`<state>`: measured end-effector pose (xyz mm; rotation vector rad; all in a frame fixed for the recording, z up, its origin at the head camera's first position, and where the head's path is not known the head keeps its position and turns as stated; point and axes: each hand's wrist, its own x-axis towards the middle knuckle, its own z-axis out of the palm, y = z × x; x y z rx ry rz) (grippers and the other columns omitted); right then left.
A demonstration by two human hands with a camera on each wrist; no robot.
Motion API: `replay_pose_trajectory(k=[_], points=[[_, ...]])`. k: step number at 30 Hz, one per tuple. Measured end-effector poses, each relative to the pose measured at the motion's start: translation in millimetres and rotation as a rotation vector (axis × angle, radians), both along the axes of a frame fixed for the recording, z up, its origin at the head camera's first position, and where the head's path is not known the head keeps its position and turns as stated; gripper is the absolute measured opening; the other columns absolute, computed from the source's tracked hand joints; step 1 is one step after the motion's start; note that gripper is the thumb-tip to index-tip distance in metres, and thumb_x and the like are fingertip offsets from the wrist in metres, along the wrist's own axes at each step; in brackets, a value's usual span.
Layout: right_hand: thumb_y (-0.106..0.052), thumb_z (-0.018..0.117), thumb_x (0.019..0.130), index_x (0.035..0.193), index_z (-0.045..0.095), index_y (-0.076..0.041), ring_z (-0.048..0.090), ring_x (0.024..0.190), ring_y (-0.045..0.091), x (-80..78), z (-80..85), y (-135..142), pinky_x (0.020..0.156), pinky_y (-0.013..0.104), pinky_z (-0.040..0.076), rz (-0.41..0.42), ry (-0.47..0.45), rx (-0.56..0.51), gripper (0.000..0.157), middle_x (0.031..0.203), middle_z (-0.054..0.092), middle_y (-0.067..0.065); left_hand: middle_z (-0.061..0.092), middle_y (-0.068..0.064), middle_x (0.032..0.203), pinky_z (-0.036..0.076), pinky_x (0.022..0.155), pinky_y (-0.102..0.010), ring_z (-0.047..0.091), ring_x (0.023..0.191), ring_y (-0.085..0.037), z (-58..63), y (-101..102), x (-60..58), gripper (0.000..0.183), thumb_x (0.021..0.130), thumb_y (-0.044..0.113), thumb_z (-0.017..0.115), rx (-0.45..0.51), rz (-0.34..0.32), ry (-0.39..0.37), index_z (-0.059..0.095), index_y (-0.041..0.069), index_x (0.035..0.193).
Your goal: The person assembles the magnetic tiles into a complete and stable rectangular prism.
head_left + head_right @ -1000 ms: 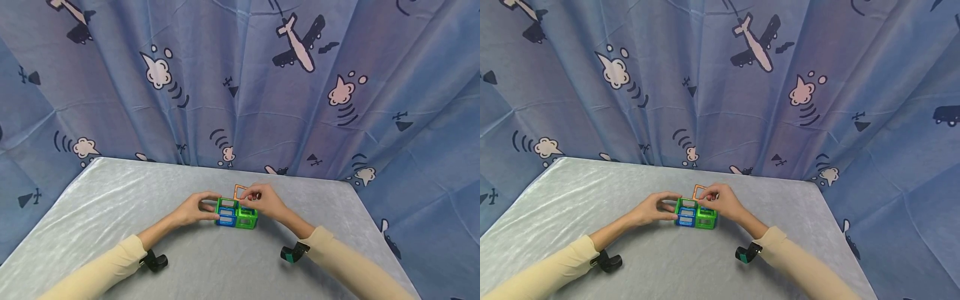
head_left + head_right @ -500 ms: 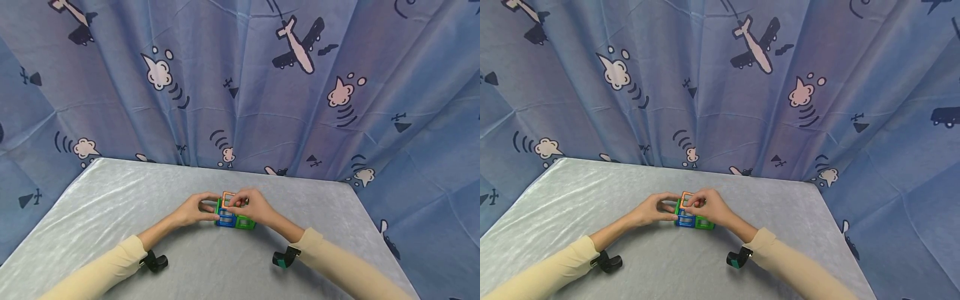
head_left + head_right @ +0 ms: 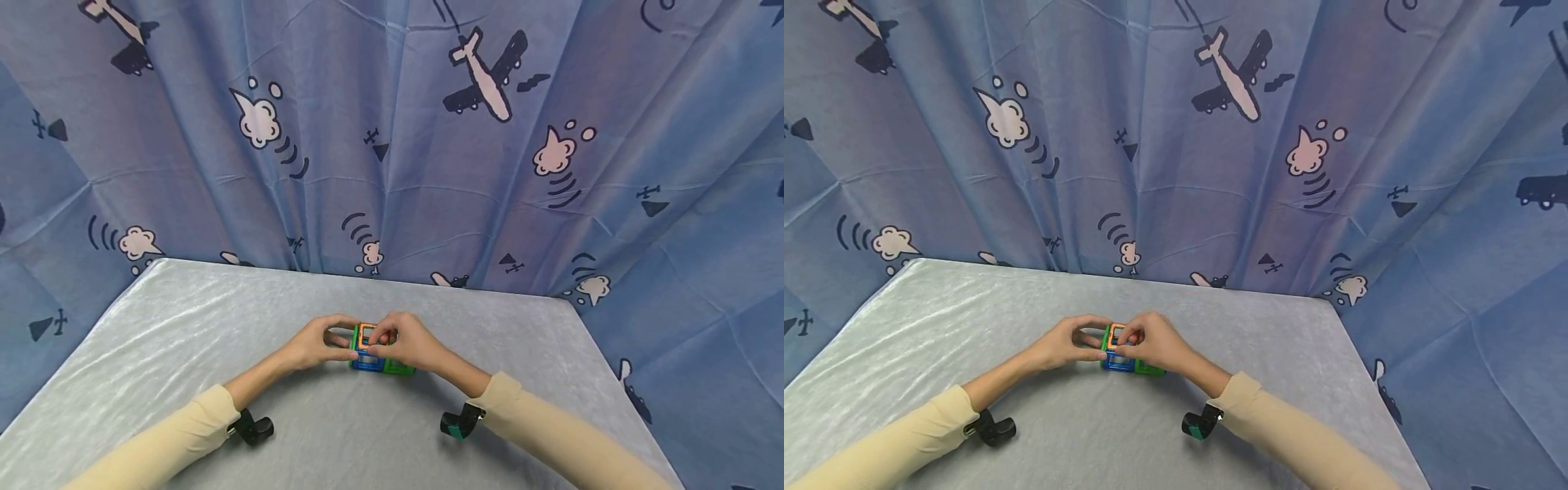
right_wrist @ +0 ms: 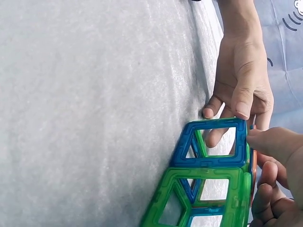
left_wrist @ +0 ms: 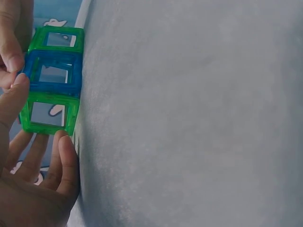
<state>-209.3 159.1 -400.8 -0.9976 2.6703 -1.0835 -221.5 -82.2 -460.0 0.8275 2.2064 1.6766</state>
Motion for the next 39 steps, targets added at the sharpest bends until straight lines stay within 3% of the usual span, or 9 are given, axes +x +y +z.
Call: replay_pose_trajectory(k=[24, 30, 35, 39], points=[[-0.013, 0.084, 0.087, 0.087, 0.079, -0.013, 0.052, 0.073, 0.014, -1.3, 6.2, -2, 0.063, 0.028, 0.046, -0.001, -0.033, 0.066, 0.005, 0.080, 0.060, -0.006, 0.058, -0.022, 0.134, 0.057, 0.081, -0.036, 0.068, 0.104, -0.030, 2.2, 0, 0.6, 0.056, 0.088, 0.009, 0.082, 0.007, 0.001, -0.008, 0.058, 0.001, 0.138], [-0.015, 0.083, 0.087, 0.096, 0.079, -0.008, 0.054, 0.076, 0.016, -13.7, 6.7, 19, 0.067, 0.034, 0.047, -0.002, -0.011, -0.072, 0.012, 0.084, 0.063, -0.006, 0.058, -0.020, 0.136, 0.056, 0.085, -0.039, 0.066, 0.108, -0.033, 3.4, 0, -0.6, 0.059, 0.088, 0.011, 0.083, -0.007, 0.005, 0.002, 0.057, 0.000, 0.140], [-0.014, 0.083, 0.087, 0.101, 0.077, -0.011, 0.052, 0.076, 0.019, -18.9, -0.3, 46, 0.066, 0.034, 0.044, -0.055, -0.051, -0.179, 0.016, 0.087, 0.062, 0.003, 0.057, -0.018, 0.140, 0.052, 0.093, -0.048, 0.061, 0.117, -0.039, 4.0, 1, -1.2, 0.063, 0.087, 0.013, 0.083, -0.011, 0.014, 0.036, 0.055, -0.003, 0.141], [-0.007, 0.084, 0.085, 0.112, 0.074, -0.008, 0.054, 0.079, 0.024, -17.5, -9.9, 63, 0.066, 0.033, 0.043, -0.081, -0.091, -0.225, 0.030, 0.098, 0.061, 0.014, 0.057, -0.018, 0.139, 0.049, 0.097, -0.051, 0.059, 0.119, -0.040, 4.5, 3, -2.2, 0.064, 0.087, 0.014, 0.083, -0.005, 0.018, 0.054, 0.054, -0.004, 0.142]])
